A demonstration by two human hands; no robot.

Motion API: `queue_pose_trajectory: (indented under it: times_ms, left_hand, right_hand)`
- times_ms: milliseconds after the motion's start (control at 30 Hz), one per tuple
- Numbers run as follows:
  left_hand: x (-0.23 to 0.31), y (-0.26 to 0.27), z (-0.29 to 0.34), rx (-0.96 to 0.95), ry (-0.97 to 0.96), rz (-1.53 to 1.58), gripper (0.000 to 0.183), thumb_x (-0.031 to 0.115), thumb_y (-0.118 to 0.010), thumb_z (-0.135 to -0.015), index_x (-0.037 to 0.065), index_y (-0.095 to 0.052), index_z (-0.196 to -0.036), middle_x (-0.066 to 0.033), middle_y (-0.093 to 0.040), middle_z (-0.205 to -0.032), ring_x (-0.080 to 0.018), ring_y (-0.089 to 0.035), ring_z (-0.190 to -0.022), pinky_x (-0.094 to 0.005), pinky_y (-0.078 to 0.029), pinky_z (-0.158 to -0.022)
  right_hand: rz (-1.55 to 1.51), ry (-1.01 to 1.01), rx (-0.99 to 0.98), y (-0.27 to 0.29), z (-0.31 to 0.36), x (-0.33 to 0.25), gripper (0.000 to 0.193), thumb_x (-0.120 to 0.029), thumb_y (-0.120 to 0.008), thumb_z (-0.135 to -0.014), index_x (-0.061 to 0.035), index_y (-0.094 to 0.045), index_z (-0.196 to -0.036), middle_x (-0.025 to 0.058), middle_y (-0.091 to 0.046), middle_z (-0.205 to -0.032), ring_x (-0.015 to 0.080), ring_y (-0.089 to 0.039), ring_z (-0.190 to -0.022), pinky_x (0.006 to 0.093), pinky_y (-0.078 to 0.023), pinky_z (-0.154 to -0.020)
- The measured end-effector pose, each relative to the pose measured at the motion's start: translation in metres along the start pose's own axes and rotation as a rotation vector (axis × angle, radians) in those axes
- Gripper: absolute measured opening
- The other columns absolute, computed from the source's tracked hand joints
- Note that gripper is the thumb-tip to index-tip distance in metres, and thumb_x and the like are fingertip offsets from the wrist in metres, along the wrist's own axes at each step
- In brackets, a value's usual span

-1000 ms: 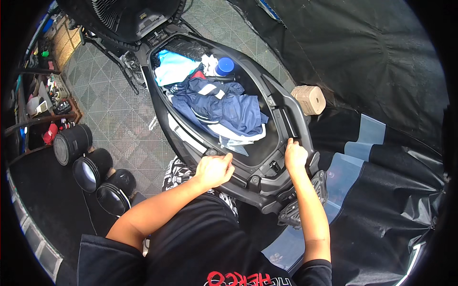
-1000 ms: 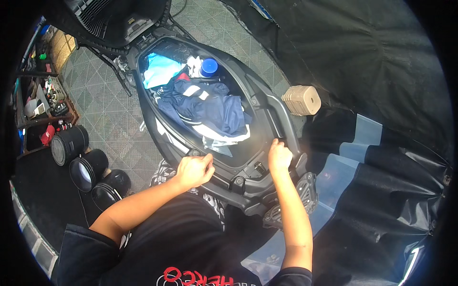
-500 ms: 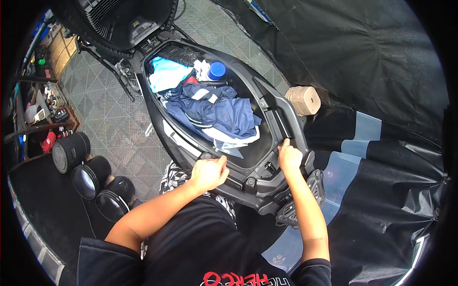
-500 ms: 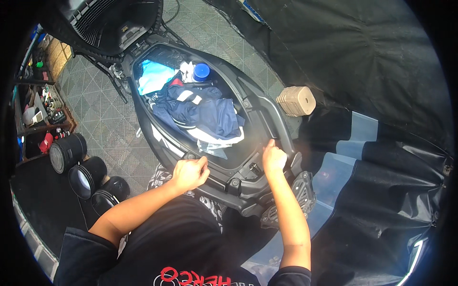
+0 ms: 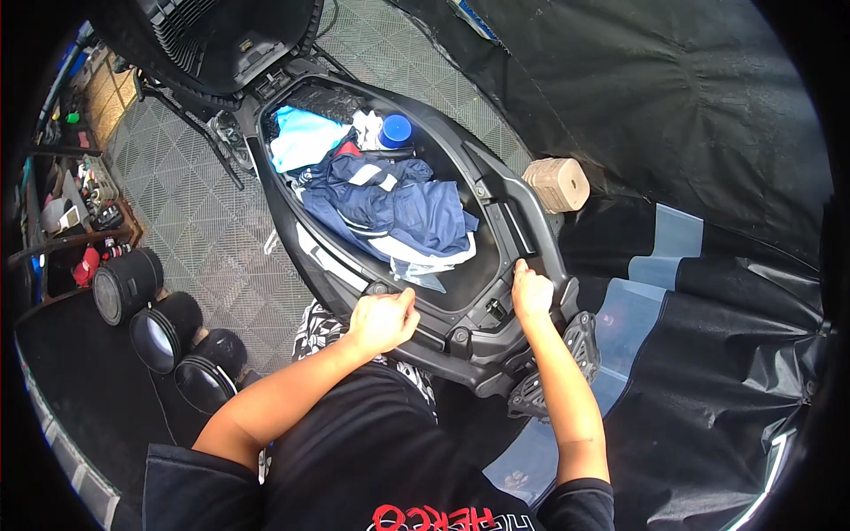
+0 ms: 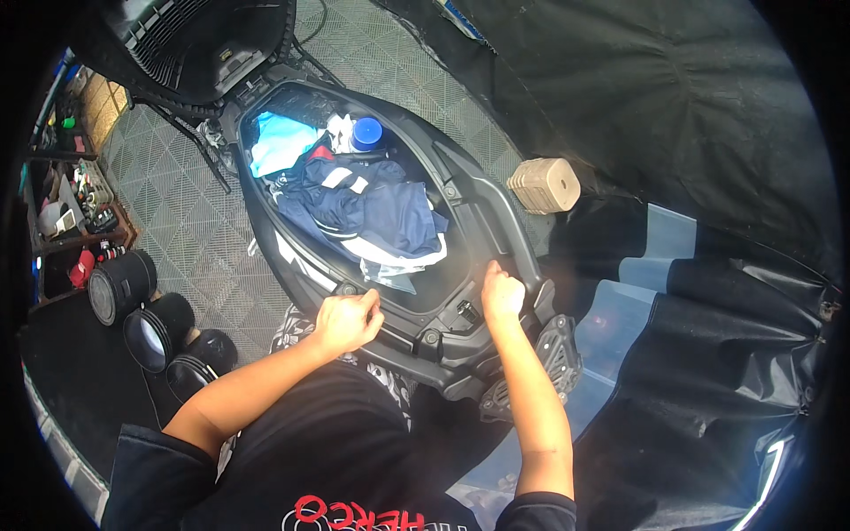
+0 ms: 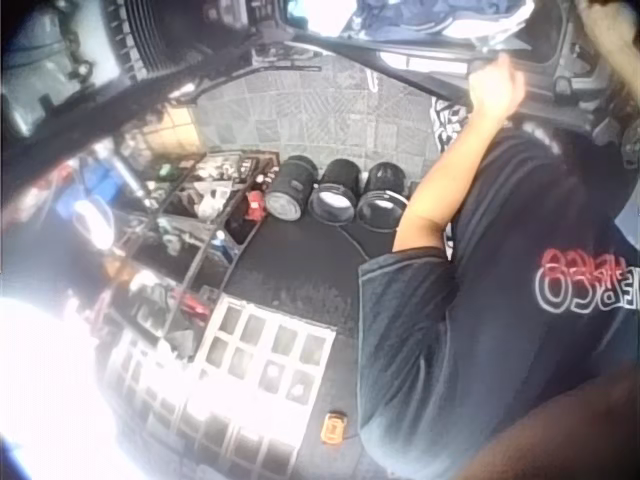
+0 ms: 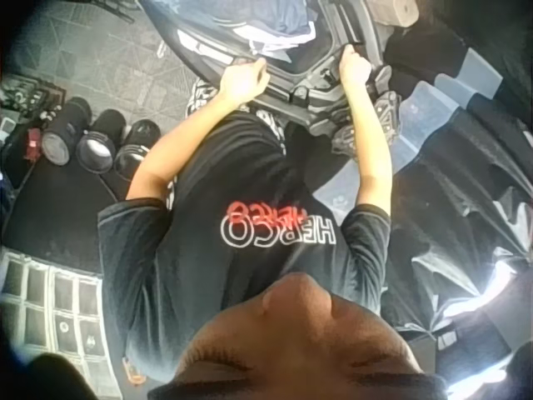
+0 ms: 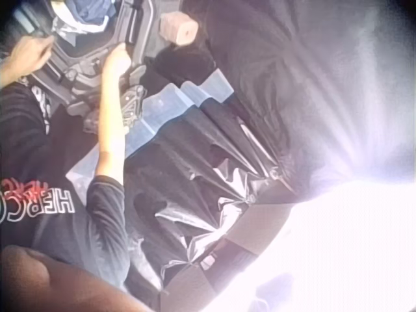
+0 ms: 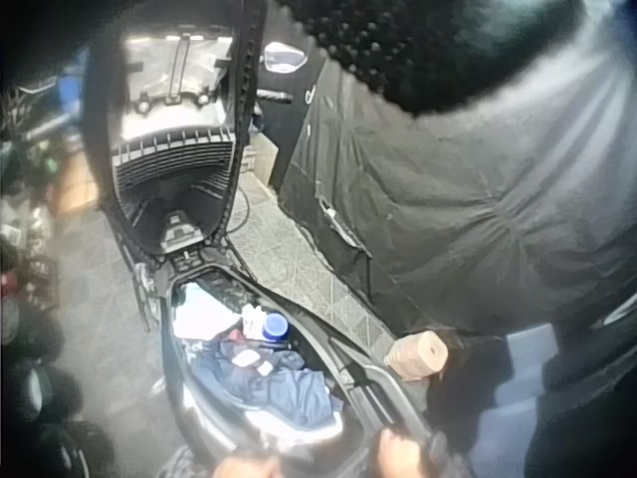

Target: The person fits a plastic rear grab rail onto the back of a scooter and then hand-threads several bolts into the mounting holes to secure the part.

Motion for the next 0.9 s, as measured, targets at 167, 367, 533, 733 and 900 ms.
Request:
queue_pose_trajectory:
  times_ms: [167,367,533,733,900]
  left_hand:
    - [0.002,0.001,0.000,-0.002,-0.003,0.021,0.012,0.017,-0.064,-0.083,0.008,-0.058,-0.083,-0.0104,-0.065,-0.065,-0.0315,-0.066,-0.060,-0.0433,-0.052,-0.056]
    - [0.001,0.001,0.000,-0.005,-0.004,0.009,0.012,0.018,-0.064,-0.084,0.008,-0.058,-0.083,-0.0104,-0.065,-0.065,-0.0311,-0.066,-0.060,-0.0431,-0.052,-0.056]
    - [0.003,0.002,0.000,-0.002,-0.009,0.017,0.012,0.018,-0.064,-0.084,0.008,-0.057,-0.083,-0.0101,-0.065,-0.065,-0.0308,-0.066,-0.060,-0.0430,-0.053,-0.056]
    - [0.001,-0.001,0.000,-0.021,0.000,0.002,0.012,0.018,-0.063,-0.084,0.008,-0.057,-0.083,-0.0100,-0.065,-0.064,-0.0305,-0.066,-0.060,-0.0427,-0.053,-0.057]
    - [0.002,0.000,0.000,-0.022,-0.014,0.009,0.012,0.018,-0.063,-0.084,0.007,-0.057,-0.083,-0.0099,-0.065,-0.064,-0.0303,-0.066,-0.060,-0.0427,-0.052,-0.056]
  right_hand:
    - [-0.026,-0.057,0.004,-0.007,0.000,0.003,0.021,-0.030,-0.049,-0.104,-0.0117,-0.059,-0.106,0.0097,-0.073,-0.079,0.0292,-0.074,-0.073,0.0392,-0.058,-0.065]
    - [-0.191,-0.149,-0.108,-0.001,-0.006,0.011,0.030,-0.028,-0.042,-0.106,-0.0056,-0.060,-0.114,0.0160,-0.075,-0.092,0.0318,-0.075,-0.085,0.0425,-0.059,-0.074]
    - [-0.178,-0.163,-0.158,0.011,-0.001,0.012,0.033,-0.031,-0.042,-0.106,-0.0062,-0.058,-0.121,0.0160,-0.075,-0.091,0.0317,-0.075,-0.087,0.0432,-0.059,-0.075]
    - [-0.095,-0.130,-0.050,0.016,0.007,0.005,0.021,-0.020,-0.053,-0.099,-0.0091,-0.054,-0.116,0.0116,-0.073,-0.090,0.0290,-0.075,-0.082,0.0390,-0.060,-0.070]
    - [-0.067,0.064,0.176,0.019,0.015,0.001,0.025,-0.012,-0.063,-0.087,-0.0106,-0.053,-0.110,0.0081,-0.065,-0.098,0.0253,-0.072,-0.085,0.0356,-0.060,-0.066]
Point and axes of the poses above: each hand's wrist, its own z-axis away from the middle knuckle, its own y-axis out of the back of the hand, x = y × z, the point moved 8 cm from there along -z, towards the middle knuckle
